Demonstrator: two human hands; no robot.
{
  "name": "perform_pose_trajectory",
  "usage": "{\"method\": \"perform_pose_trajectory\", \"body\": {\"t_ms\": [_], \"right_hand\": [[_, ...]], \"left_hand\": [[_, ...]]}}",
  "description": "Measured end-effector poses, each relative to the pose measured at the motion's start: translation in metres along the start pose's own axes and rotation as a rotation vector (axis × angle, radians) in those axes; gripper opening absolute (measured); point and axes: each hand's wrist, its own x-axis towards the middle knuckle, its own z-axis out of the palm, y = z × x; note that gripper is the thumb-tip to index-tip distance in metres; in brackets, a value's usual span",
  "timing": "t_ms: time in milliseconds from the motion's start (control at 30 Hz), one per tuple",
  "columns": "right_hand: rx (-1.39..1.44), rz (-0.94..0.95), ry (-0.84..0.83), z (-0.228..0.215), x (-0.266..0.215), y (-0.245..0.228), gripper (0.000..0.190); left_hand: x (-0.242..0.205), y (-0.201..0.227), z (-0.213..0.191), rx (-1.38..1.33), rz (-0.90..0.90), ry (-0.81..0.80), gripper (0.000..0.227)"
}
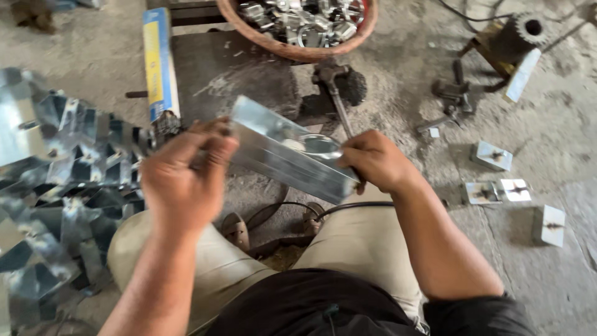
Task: The person sits on the floor and repeatedly welds metal rings onto rectangular metal plates. They pick up a plate, place a ring on it, and use a welding torch to secure the ring, creating sparks. The person flips the plate to weld the other side and then sets the finished piece aside.
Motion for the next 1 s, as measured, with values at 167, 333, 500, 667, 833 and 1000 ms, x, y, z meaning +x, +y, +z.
{"method": "perform_pose_trajectory", "body": {"t_ms": [167, 333, 500, 667, 833, 1000], "right_hand": [[-0.334, 0.074, -0.071, 0.002, 0.003, -0.073, 0.032], [-0.669, -0.042, 0.003, -0.009, -0.01, -0.123, 0.041], [-0.867, -0.121, 0.079, -0.008, -0.034, -0.159, 0.043], [-1.039, -0.196, 0.173, 0.007, -0.065, -0.188, 0.042], [-1.24, -0.263, 0.17, 0.023, -0.094, -0.215, 0.053], [-1.398, -0.165, 0.173, 0.035, -0.1, -0.239, 0.063]], "left_hand": [[0.004, -0.042, -0.019, 0.042, -0.126, -0.005, 0.017], [-0.012, -0.066, -0.001, -0.414, -0.223, 0.141, 0.02], [-0.023, -0.082, -0.001, -0.545, -0.21, 0.215, 0.025], [-0.026, -0.085, -0.008, -0.793, -0.148, 0.258, 0.024], [-0.03, -0.084, -0.011, -0.882, -0.125, 0.292, 0.025], [-0.029, -0.084, -0.01, -0.934, -0.068, 0.29, 0.028]]}}
